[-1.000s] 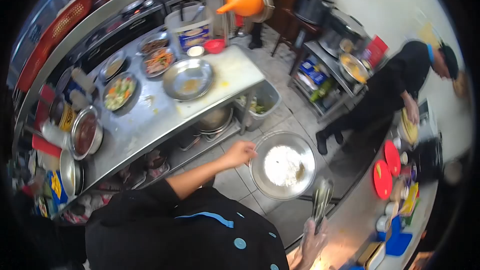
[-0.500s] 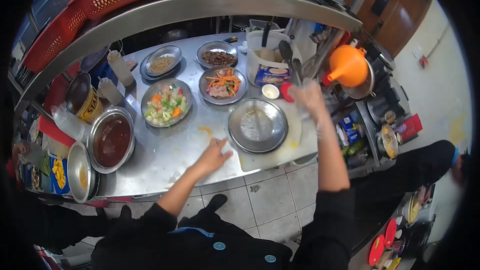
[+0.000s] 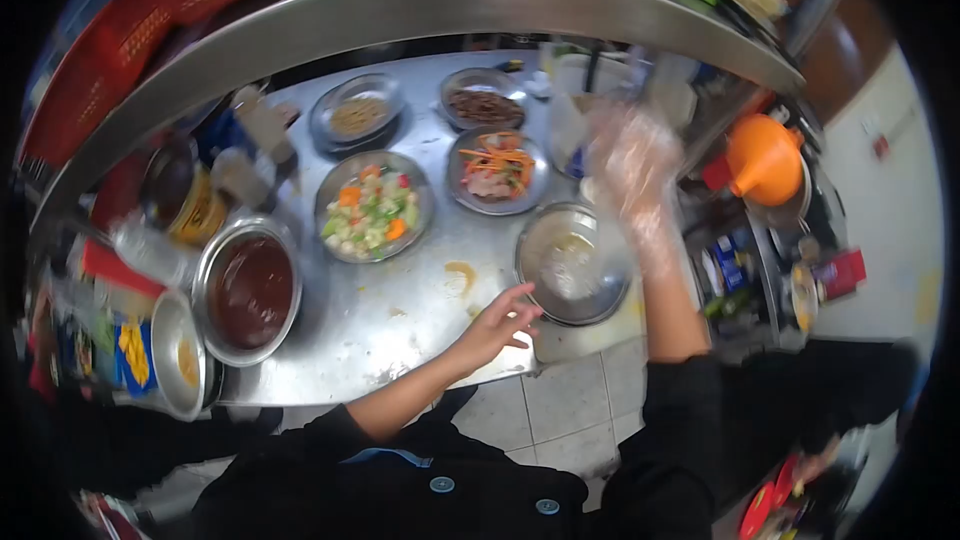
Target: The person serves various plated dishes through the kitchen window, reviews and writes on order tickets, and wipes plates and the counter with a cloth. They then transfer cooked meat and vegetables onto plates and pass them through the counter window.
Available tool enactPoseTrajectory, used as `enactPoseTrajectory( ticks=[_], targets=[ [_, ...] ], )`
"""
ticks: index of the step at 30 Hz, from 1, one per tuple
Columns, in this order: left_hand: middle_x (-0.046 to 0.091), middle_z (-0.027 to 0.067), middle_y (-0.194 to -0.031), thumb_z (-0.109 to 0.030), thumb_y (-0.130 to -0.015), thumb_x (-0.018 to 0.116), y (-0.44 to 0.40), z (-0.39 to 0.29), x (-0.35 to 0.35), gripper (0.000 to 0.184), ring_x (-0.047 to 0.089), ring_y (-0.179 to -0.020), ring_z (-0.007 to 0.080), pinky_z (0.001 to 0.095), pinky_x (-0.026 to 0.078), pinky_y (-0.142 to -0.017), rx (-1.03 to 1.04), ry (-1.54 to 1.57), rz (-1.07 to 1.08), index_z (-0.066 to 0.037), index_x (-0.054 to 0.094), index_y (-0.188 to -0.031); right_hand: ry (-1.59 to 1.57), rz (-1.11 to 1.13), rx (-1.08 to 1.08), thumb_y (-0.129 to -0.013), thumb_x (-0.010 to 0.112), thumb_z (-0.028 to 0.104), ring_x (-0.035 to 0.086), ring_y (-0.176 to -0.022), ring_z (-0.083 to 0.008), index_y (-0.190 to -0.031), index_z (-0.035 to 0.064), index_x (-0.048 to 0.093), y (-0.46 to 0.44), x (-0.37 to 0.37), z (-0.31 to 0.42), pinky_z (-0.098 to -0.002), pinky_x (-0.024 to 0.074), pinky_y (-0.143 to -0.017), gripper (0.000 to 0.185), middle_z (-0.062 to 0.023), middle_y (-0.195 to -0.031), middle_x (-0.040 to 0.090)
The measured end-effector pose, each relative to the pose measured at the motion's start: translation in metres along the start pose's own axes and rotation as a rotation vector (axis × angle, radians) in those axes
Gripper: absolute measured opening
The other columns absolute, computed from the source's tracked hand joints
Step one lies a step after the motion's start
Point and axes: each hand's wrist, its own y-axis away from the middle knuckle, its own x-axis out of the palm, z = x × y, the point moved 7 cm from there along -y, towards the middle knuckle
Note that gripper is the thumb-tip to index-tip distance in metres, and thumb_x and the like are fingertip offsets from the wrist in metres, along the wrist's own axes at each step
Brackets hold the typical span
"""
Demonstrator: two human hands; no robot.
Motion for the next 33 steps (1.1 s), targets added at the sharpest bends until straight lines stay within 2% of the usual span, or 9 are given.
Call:
enactPoseTrajectory(
  ticks=[3,6,10,12,15,27,29,32,33],
  targets=[
    [0.05,0.0076,-0.117,-0.021,-0.094,0.04,-0.027,0.022,0.054,0.039,0.056,-0.096,0.0179,0.0336,0.047,-0.083,-0.188,0.397,0.151,-0.011,0.033,-0.132,-0.493,-0.335,0.107,-0.086,0.051,0.011,0.054,-0.094,-0.0322,-0.102,-0.0004,0.058,0.14,0.06,-0.03,-0.0419,0.0402,-0.083,0.021,-0.0168,-0.099,0.06],
    [0.051,0.0099,-0.118,-0.017,-0.094,0.038,0.0,0.074,0.134,0.034,0.053,-0.104,0.0215,0.0375,0.044,-0.091,-0.453,0.272,0.38,-0.004,0.038,-0.125,-0.905,-0.016,0.889,-0.091,0.045,0.024,0.052,-0.103,-0.0324,-0.111,0.004,0.057,0.261,0.061,-0.053,-0.0422,0.0383,-0.09,0.031,-0.0186,-0.109,0.056],
    [0.053,0.0124,-0.114,-0.006,-0.087,0.044,0.094,0.166,0.192,0.033,0.054,-0.104,0.0215,0.0357,0.042,-0.092,-0.736,-0.068,0.878,0.002,0.041,-0.12,-0.569,-0.328,1.572,-0.089,0.046,0.027,0.053,-0.101,-0.0314,-0.106,0.0061,0.06,0.469,0.052,-0.076,-0.0425,0.0393,-0.089,0.03,-0.0166,-0.106,0.058],
    [0.053,0.0113,-0.112,0.002,-0.078,0.048,0.145,0.181,0.201,0.043,0.053,-0.104,0.0203,0.033,0.043,-0.091,-0.778,-0.25,1.108,0.001,0.041,-0.12,0.204,-0.491,1.302,-0.083,0.051,0.023,0.055,-0.092,-0.0304,-0.094,0.0064,0.063,0.53,0.019,-0.042,-0.043,0.0425,-0.079,0.023,-0.0142,-0.095,0.061],
    [0.051,0.0104,-0.115,0.003,-0.074,0.048,0.212,0.219,0.196,0.052,0.052,-0.107,0.0205,0.0318,0.043,-0.089,-0.915,-0.475,1.367,-0.001,0.039,-0.125,0.209,-0.501,1.3,-0.076,0.053,0.015,0.056,-0.088,-0.0316,-0.088,0.005,0.062,0.595,-0.047,0.01,-0.0425,0.0429,-0.076,0.018,-0.0135,-0.093,0.059],
    [0.054,0.0149,-0.115,-0.005,-0.078,0.063,0.544,0.4,0.057,0.043,0.061,-0.087,0.0209,0.0259,0.051,-0.069,-0.786,-1.57,2.267,-0.002,0.049,-0.118,0.482,-0.443,2.006,-0.073,0.051,0.005,0.057,-0.083,-0.0329,-0.093,0.0077,0.058,0.864,-0.092,0.484,-0.0414,0.0478,-0.069,0.021,-0.0122,-0.093,0.058],
    [0.063,0.0151,-0.095,-0.011,-0.077,0.067,0.633,0.408,0.04,0.035,0.062,-0.074,0.0167,0.0262,0.051,-0.063,-0.757,-0.769,2.387,-0.002,0.056,-0.109,0.62,-0.462,2.15,-0.076,0.048,0.003,0.058,-0.08,-0.0324,-0.087,0.0071,0.058,0.851,-0.169,0.561,-0.0415,0.0467,-0.069,0.016,-0.0142,-0.093,0.058],
    [0.065,0.0128,-0.088,-0.015,-0.078,0.066,0.72,0.449,-0.001,0.03,0.061,-0.061,0.0155,0.0272,0.05,-0.055,-0.076,-0.749,2.613,-0.002,0.058,-0.104,1.036,-0.4,2.386,-0.071,0.054,0.012,0.053,-0.071,-0.031,-0.08,0.0079,0.057,0.855,-0.271,0.651,-0.0407,0.0425,-0.062,0.01,-0.0126,-0.082,0.056],
    [0.065,0.0114,-0.088,-0.016,-0.079,0.065,0.747,0.471,-0.023,0.03,0.061,-0.059,0.0165,0.0276,0.049,-0.052,-0.331,-0.921,2.616,-0.002,0.058,-0.104,1.25,-0.377,2.426,-0.071,0.054,0.01,0.053,-0.069,-0.0314,-0.079,0.0074,0.056,0.864,-0.285,0.686,-0.0398,0.0424,-0.062,0.009,-0.0125,-0.081,0.056]
  ],
)
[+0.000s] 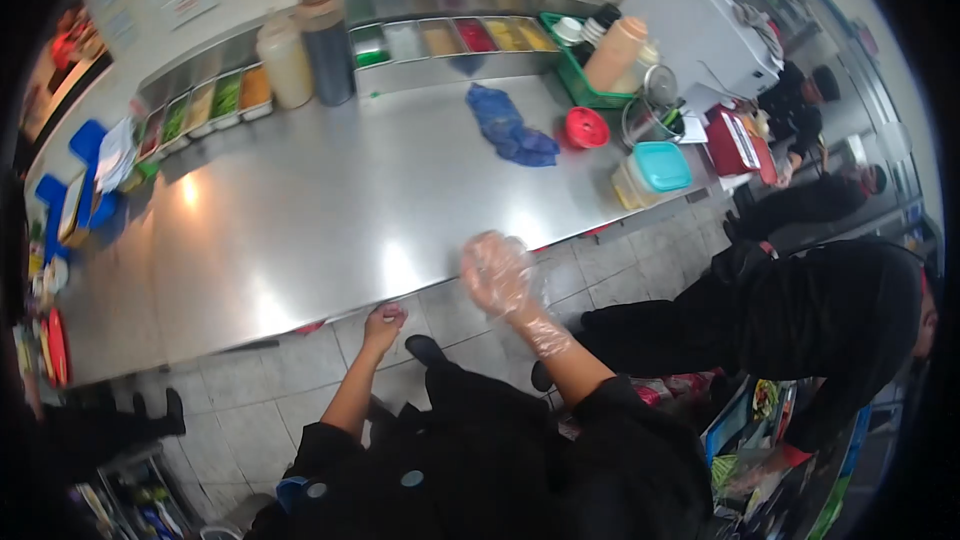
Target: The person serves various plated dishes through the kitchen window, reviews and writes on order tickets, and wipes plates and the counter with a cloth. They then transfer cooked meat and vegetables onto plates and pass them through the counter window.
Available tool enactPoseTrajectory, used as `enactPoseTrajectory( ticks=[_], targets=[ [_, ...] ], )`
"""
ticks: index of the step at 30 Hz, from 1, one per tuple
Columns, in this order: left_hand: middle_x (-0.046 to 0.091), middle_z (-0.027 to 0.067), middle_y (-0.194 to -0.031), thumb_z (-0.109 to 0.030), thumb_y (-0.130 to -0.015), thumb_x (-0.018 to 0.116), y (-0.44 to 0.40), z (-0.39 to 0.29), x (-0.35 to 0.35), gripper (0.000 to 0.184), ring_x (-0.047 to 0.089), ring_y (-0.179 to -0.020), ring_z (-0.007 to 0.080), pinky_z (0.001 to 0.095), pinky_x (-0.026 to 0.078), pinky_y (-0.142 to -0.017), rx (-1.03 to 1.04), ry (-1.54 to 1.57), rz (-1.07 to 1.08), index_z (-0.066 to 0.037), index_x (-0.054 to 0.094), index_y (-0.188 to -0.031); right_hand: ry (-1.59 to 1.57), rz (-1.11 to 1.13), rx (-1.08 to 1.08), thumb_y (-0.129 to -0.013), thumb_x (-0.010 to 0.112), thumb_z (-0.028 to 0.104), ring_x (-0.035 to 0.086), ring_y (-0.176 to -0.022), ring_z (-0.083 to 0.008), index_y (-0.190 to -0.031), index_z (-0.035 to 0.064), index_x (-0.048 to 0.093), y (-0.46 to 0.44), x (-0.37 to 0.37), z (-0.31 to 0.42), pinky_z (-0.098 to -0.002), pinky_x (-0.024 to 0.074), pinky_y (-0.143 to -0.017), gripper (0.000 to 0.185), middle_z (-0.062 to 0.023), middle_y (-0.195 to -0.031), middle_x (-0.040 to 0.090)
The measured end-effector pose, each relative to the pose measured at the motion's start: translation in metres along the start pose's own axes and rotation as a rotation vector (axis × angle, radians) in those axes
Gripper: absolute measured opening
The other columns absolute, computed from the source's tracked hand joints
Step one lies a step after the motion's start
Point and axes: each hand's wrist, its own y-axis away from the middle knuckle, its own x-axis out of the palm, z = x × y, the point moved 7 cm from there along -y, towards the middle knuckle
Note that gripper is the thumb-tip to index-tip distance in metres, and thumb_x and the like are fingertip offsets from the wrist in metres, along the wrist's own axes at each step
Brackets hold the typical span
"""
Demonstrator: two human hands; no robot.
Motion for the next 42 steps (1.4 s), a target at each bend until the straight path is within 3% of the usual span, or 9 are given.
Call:
enactPoseTrajectory(
  ticks=[2,5,6,8,11,24,32,37,42],
  targets=[
    [0.062,0.0093,-0.092,-0.016,-0.082,0.061,-0.04,0.009,0.082,0.025,0.061,-0.06,0.0174,0.0281,0.049,-0.051,-0.34,0.272,0.333,-0.005,0.058,-0.104,0.103,-0.197,0.144,-0.073,0.054,0.009,0.053,-0.066,-0.031,-0.077,0.0062,0.055,-0.003,-0.034,-0.062,-0.0378,0.0426,-0.061,0.006,-0.0128,-0.077,0.056],
    [0.06,0.0054,-0.076,-0.012,-0.081,0.059,-0.033,-0.049,0.181,0.012,0.058,-0.056,0.0133,0.0268,0.047,-0.047,-0.234,0.219,0.752,-0.007,0.06,-0.092,0.255,-0.272,0.727,-0.077,0.053,0.011,0.054,-0.065,-0.0262,-0.072,0.0036,0.053,0.087,-0.031,-0.201,-0.0346,0.0427,-0.058,0.009,-0.013,-0.07,0.056],
    [0.06,0.0058,-0.077,-0.009,-0.08,0.059,-0.034,-0.055,0.2,0.012,0.058,-0.058,0.0128,0.026,0.047,-0.05,-0.179,0.121,0.728,-0.006,0.06,-0.091,-0.537,-0.831,0.87,-0.079,0.052,0.01,0.055,-0.066,-0.0239,-0.07,0.0034,0.052,0.14,-0.005,-0.251,-0.0343,0.0432,-0.058,0.012,-0.0116,-0.069,0.056],
    [0.062,0.007,-0.083,-0.007,-0.079,0.059,-0.038,-0.017,0.237,0.017,0.059,-0.075,0.0158,0.0287,0.048,-0.069,0.059,-0.007,0.637,-0.002,0.059,-0.095,-0.747,-0.914,1.425,-0.08,0.052,0.01,0.055,-0.066,-0.0241,-0.072,0.0034,0.052,0.235,0.074,-0.324,-0.0343,0.0434,-0.058,0.01,-0.0115,-0.07,0.056],
    [0.063,0.011,-0.092,-0.016,-0.081,0.061,-0.014,-0.043,0.223,0.028,0.06,-0.082,0.0205,0.0323,0.047,-0.074,0.076,-0.029,0.798,-0.006,0.058,-0.106,-0.91,-0.714,1.619,-0.08,0.052,0.01,0.055,-0.067,-0.0244,-0.075,0.0035,0.052,0.254,0.186,-0.394,-0.0343,0.0437,-0.059,0.009,-0.0114,-0.07,0.056],
    [0.062,0.0095,-0.097,-0.038,-0.085,0.054,-0.01,-0.036,0.175,0.038,0.06,-0.087,0.0182,0.0316,0.047,-0.078,-0.282,-0.453,0.702,-0.01,0.057,-0.11,-0.767,-0.518,1.675,-0.082,0.052,0.009,0.056,-0.069,-0.0256,-0.087,0.0036,0.05,0.239,0.267,-0.454,-0.0343,0.045,-0.064,0.008,-0.0108,-0.074,0.056],
    [0.063,0.0106,-0.091,-0.021,-0.085,0.056,-0.007,-0.071,0.173,0.028,0.063,-0.082,0.0207,0.0324,0.049,-0.072,-0.078,-0.455,0.714,-0.006,0.055,-0.109,-0.797,-0.552,1.604,-0.083,0.052,0.009,0.056,-0.071,-0.0264,-0.094,0.0038,0.048,0.251,0.24,-0.439,-0.0344,0.0458,-0.066,0.013,-0.0105,-0.076,0.056],
    [0.063,0.011,-0.091,-0.016,-0.083,0.057,0.007,-0.093,0.169,0.025,0.063,-0.081,0.0209,0.0319,0.049,-0.072,0.018,-0.38,0.76,-0.004,0.055,-0.106,-0.773,-0.741,1.396,-0.084,0.052,0.009,0.056,-0.072,-0.0268,-0.099,0.0038,0.048,0.265,0.135,-0.39,-0.0344,0.0463,-0.068,0.017,-0.0103,-0.077,0.055],
    [0.06,0.0115,-0.092,-0.012,-0.085,0.054,0.032,-0.176,0.163,0.021,0.061,-0.081,0.0221,0.0328,0.048,-0.071,0.39,-0.514,0.784,-0.003,0.055,-0.103,0.342,-0.538,1.07,-0.086,0.052,0.011,0.054,-0.074,-0.0148,-0.103,0.0049,0.049,0.239,-0.109,-0.24,-0.0279,0.0457,-0.069,0.018,-0.0028,-0.085,0.056]
  ],
)
